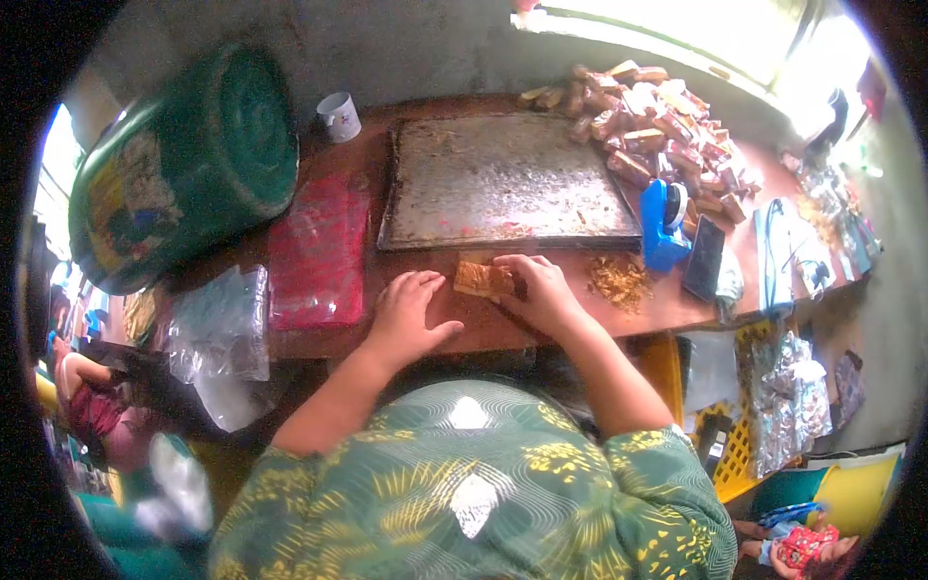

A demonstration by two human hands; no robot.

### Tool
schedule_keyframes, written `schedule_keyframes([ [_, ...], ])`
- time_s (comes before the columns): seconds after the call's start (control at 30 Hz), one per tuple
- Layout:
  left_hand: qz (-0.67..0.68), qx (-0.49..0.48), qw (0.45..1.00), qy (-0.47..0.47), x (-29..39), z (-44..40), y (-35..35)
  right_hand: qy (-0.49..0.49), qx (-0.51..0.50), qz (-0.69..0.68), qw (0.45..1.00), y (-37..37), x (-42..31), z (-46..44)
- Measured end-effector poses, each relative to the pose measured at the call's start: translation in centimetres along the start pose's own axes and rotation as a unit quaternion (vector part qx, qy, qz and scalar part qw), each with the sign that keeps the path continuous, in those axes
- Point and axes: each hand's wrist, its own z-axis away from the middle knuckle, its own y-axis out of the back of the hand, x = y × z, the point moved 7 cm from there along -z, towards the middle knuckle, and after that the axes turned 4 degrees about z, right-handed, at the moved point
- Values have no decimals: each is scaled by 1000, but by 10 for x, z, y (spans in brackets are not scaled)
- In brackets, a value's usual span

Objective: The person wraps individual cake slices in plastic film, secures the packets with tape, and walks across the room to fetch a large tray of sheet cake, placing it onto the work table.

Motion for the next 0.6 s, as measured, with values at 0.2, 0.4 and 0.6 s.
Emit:
schedule_keyframes([
  [0.2,16,-48,998,30,7,-18,17,6,19,75,997,6,-8,9],
  [0.4,-33,91,994,-47,11,-88,31,170,37,127,977,-5,-56,70],
  [0.6,-62,-29,996,-58,17,-130,4,140,-55,139,979,-15,-42,71],
])
